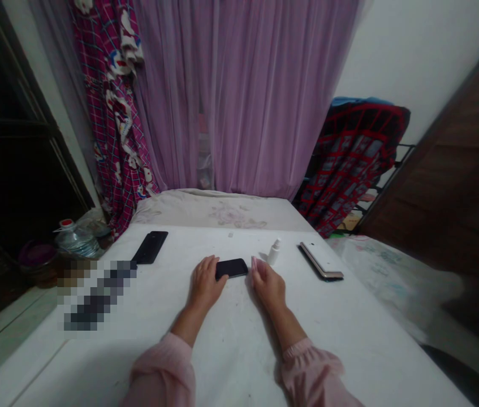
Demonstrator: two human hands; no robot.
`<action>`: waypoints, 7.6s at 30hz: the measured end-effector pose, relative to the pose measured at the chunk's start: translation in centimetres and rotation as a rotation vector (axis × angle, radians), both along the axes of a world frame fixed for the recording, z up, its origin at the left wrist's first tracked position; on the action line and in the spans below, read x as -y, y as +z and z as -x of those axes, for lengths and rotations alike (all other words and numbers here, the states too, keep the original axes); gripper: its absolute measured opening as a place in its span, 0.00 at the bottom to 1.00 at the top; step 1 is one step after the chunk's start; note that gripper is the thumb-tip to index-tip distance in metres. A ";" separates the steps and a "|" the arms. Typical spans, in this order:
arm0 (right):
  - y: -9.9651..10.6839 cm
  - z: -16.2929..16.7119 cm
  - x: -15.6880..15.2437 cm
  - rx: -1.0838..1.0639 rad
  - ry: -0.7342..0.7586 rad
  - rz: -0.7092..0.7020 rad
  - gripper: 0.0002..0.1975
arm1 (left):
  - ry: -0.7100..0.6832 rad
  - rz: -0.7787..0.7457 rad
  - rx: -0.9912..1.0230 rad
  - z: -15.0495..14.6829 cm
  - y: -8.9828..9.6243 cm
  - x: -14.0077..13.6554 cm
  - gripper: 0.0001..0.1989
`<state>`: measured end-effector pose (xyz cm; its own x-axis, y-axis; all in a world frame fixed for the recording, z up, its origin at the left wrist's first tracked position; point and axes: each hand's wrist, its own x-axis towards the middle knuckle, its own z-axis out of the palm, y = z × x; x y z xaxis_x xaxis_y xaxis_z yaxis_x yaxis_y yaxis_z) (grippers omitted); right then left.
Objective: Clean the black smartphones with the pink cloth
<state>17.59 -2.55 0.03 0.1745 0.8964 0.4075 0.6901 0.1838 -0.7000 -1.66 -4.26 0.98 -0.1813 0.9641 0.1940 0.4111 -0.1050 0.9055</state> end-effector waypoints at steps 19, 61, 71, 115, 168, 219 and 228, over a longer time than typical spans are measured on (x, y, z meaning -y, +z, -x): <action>-0.4 2.7 -0.5 0.575 0.118 -0.114 0.13 | -0.077 0.005 -0.632 1.4 -2.1 -0.7 0.26; 0.0 4.6 0.8 0.402 0.297 -0.209 0.07 | -0.079 -0.077 -0.740 1.8 -3.4 -0.8 0.29; -0.6 2.6 -1.1 0.451 0.060 -0.161 0.07 | -0.041 -0.062 -0.704 1.3 -2.4 -0.6 0.28; 1.2 8.2 -1.8 0.491 0.200 -0.051 0.07 | -0.147 0.039 -0.575 1.9 -2.0 -0.8 0.37; 0.1 0.4 -1.7 0.382 0.253 -0.022 0.08 | -0.212 0.051 -0.546 2.2 -0.9 -1.0 0.46; 0.8 2.3 -1.8 0.464 0.005 0.057 0.11 | -0.207 0.055 -0.549 2.0 -0.5 -0.8 0.44; 1.0 6.3 -0.3 0.471 0.231 -0.044 0.10 | -0.215 0.052 -0.575 2.1 -0.6 -0.8 0.46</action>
